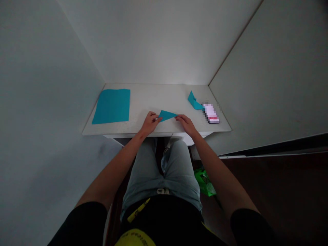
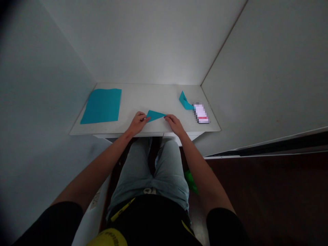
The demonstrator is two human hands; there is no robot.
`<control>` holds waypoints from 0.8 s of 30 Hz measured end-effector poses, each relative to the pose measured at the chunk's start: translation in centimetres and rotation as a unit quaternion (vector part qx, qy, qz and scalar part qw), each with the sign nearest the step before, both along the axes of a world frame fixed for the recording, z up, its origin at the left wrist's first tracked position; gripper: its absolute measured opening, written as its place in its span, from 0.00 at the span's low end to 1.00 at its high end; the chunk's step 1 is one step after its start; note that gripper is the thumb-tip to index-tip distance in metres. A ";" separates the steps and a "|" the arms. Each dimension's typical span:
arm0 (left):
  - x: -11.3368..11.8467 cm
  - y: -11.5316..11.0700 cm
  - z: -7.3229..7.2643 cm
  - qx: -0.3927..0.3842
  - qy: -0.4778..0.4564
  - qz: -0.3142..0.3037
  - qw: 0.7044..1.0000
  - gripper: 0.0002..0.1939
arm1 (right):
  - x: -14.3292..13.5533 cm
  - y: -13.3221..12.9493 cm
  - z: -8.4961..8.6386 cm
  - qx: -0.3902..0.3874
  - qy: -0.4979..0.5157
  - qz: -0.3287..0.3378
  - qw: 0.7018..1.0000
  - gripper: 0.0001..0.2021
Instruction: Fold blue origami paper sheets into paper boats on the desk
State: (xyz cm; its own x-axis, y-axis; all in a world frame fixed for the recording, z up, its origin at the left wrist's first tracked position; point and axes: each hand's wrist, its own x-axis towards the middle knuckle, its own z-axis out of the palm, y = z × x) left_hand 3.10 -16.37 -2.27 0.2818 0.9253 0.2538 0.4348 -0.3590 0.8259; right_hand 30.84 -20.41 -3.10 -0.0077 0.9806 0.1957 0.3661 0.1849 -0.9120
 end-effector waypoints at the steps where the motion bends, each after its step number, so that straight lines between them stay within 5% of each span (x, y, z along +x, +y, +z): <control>1: -0.1 0.5 0.1 -0.013 -0.011 0.022 1.000 0.10 | -0.3 0.2 0.0 -0.003 0.012 0.016 1.000 0.24; 5: -0.5 1.2 0.2 -0.039 -0.016 -0.005 0.999 0.16 | -1.3 0.5 0.0 -0.012 -0.007 0.061 0.998 0.24; 14: -0.5 0.8 -0.3 -0.102 -0.016 -0.069 0.992 0.16 | -2.3 1.2 0.1 -0.015 0.015 0.040 0.999 0.22; 22: 0.0 0.7 -0.8 -0.068 -0.015 -0.011 0.997 0.14 | -5.3 1.3 -0.1 -0.025 0.012 0.071 0.997 0.15; 24: 0.2 0.4 -1.0 -0.059 -0.061 0.015 0.996 0.25 | -5.5 1.1 0.0 -0.028 -0.007 0.053 0.998 0.14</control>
State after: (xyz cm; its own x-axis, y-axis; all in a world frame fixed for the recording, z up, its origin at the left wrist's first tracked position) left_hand 3.29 -15.93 -3.23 0.2273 0.9583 0.1733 0.3367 -0.2443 0.9094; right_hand 25.29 -19.28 -3.13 -0.1145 0.9836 0.1392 0.3593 0.1717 -0.9173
